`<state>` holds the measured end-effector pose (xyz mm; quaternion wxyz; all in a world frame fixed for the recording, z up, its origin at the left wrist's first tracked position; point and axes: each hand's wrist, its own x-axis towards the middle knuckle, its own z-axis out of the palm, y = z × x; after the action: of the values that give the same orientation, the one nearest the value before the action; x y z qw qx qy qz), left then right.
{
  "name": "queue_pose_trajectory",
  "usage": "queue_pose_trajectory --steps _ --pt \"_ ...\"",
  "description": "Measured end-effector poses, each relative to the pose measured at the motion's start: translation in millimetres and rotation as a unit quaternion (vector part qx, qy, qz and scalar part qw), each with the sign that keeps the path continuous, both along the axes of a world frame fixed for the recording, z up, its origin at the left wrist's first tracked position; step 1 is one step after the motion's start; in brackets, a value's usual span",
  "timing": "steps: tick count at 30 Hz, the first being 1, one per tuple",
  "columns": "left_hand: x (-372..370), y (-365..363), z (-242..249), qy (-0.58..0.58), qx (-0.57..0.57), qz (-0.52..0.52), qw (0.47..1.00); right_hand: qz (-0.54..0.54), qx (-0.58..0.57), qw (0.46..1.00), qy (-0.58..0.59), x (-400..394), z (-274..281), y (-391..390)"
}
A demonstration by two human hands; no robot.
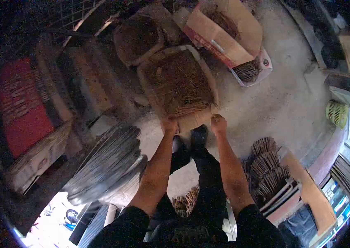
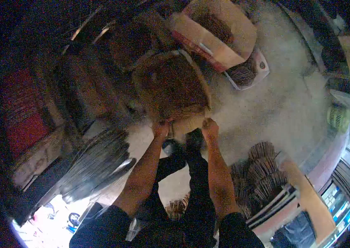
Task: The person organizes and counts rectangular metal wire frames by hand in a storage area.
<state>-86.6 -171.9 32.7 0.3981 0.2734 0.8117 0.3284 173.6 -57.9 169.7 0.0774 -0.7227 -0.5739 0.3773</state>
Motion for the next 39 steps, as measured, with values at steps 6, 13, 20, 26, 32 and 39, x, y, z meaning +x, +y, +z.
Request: queue_pose_trajectory --steps 6,13,20,26,32,39 --pt "9 85 -5 0.128 -0.291 -0.038 0.947 0.001 -0.079 0.987 -0.14 -12 -96 29" --pt "30 111 2 0.175 -0.363 -0.089 0.911 -0.049 -0.003 0.995 -0.088 -9 -141 13" --pt "42 40 4 0.194 -0.081 0.011 0.978 -0.169 -0.072 0.973 -0.141 -13 -53 30" --pt "74 45 199 0.225 -0.166 0.124 0.952 -0.162 0.013 0.986 0.036 4 37 29" --pt "66 74 404 0.11 0.106 0.182 0.971 -0.208 0.102 0.951 0.206 -4 222 36" --pt "33 77 623 -0.085 0.177 0.157 0.968 -0.257 0.066 0.908 0.324 -20 399 29"
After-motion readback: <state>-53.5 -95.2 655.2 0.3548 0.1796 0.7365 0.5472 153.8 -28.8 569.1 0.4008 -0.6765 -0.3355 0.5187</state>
